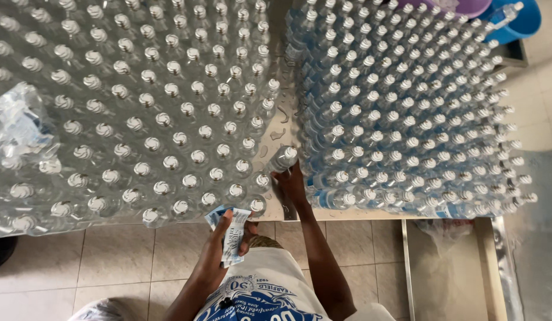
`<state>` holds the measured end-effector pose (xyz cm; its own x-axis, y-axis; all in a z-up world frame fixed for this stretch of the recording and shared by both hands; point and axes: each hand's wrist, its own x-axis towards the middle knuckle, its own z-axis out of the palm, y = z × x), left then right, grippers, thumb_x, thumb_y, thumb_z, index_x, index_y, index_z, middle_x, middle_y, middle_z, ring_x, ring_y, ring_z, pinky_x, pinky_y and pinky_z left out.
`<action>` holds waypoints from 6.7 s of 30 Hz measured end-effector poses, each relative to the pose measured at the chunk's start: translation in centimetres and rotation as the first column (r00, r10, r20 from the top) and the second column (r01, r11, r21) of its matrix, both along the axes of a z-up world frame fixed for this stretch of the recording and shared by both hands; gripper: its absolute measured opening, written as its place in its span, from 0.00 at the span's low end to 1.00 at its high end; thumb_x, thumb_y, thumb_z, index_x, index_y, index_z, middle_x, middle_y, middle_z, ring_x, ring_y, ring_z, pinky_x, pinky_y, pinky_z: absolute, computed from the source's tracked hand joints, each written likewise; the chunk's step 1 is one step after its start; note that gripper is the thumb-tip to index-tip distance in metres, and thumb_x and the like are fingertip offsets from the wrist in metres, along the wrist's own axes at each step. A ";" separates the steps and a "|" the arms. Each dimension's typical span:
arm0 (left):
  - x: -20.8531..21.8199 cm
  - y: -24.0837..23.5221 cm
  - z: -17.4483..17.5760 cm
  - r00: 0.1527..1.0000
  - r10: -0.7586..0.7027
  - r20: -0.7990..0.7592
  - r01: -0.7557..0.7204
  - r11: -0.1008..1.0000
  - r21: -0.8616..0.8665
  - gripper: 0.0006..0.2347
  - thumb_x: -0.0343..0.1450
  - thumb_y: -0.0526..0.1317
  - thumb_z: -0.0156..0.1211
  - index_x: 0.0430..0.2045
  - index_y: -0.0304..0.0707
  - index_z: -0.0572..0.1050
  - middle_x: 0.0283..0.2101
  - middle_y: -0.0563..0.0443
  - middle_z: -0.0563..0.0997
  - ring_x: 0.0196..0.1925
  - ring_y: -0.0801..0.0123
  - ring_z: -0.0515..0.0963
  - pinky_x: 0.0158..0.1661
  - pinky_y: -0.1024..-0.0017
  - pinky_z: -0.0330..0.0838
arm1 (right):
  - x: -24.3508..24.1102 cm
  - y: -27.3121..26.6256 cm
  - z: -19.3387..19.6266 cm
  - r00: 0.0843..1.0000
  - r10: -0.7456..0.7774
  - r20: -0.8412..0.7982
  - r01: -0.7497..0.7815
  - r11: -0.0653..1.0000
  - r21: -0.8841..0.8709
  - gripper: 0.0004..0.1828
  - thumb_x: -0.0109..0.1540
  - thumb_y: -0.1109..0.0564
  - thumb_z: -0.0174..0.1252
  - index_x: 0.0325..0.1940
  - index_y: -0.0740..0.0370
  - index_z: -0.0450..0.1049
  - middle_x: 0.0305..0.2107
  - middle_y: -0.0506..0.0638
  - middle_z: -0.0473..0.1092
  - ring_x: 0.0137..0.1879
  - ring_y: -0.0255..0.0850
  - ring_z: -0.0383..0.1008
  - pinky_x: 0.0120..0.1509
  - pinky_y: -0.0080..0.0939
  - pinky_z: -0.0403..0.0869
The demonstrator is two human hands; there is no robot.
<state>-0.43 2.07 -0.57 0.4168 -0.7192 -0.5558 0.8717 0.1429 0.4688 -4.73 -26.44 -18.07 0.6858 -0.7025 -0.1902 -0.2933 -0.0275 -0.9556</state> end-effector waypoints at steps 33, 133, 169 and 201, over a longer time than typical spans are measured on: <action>0.6 -1.4 -0.1 0.998 0.051 -0.043 -0.054 0.997 -0.054 0.27 0.81 0.55 0.47 0.57 0.26 0.79 0.37 0.39 0.84 0.22 0.70 0.70 0.25 0.73 0.61 | 6.1 -10.6 9.7 0.800 0.236 -0.552 -0.595 0.432 -0.677 0.36 0.61 0.64 0.72 0.72 0.57 0.68 0.66 0.61 0.61 0.68 0.55 0.67 0.55 0.50 0.86; -1.5 -2.9 1.7 0.996 -0.087 0.027 0.086 0.996 0.035 0.26 0.80 0.55 0.45 0.58 0.30 0.79 0.40 0.39 0.83 0.24 0.68 0.69 0.28 0.70 0.60 | -0.5 -2.8 10.9 0.947 0.164 0.276 0.085 0.700 -0.709 0.20 0.71 0.72 0.59 0.67 0.63 0.74 0.56 0.55 0.81 0.63 0.52 0.85 0.59 0.43 0.89; -1.6 -1.9 0.0 0.999 -0.048 0.012 0.049 0.998 -0.051 0.26 0.81 0.55 0.46 0.62 0.28 0.76 0.39 0.40 0.83 0.23 0.70 0.68 0.27 0.70 0.61 | -4.1 -0.2 9.7 0.993 0.104 0.049 -0.084 0.945 -0.315 0.50 0.61 0.42 0.72 0.82 0.59 0.57 0.63 0.54 0.75 0.72 0.49 0.74 0.78 0.51 0.73; -1.5 -0.2 -0.2 0.997 -0.066 0.052 0.070 0.994 -0.087 0.27 0.80 0.55 0.46 0.62 0.29 0.77 0.39 0.41 0.82 0.23 0.71 0.70 0.26 0.72 0.62 | -2.9 0.7 8.9 0.994 0.096 -0.047 -0.107 0.926 -0.363 0.53 0.60 0.32 0.68 0.83 0.52 0.57 0.74 0.61 0.68 0.79 0.55 0.69 0.78 0.56 0.71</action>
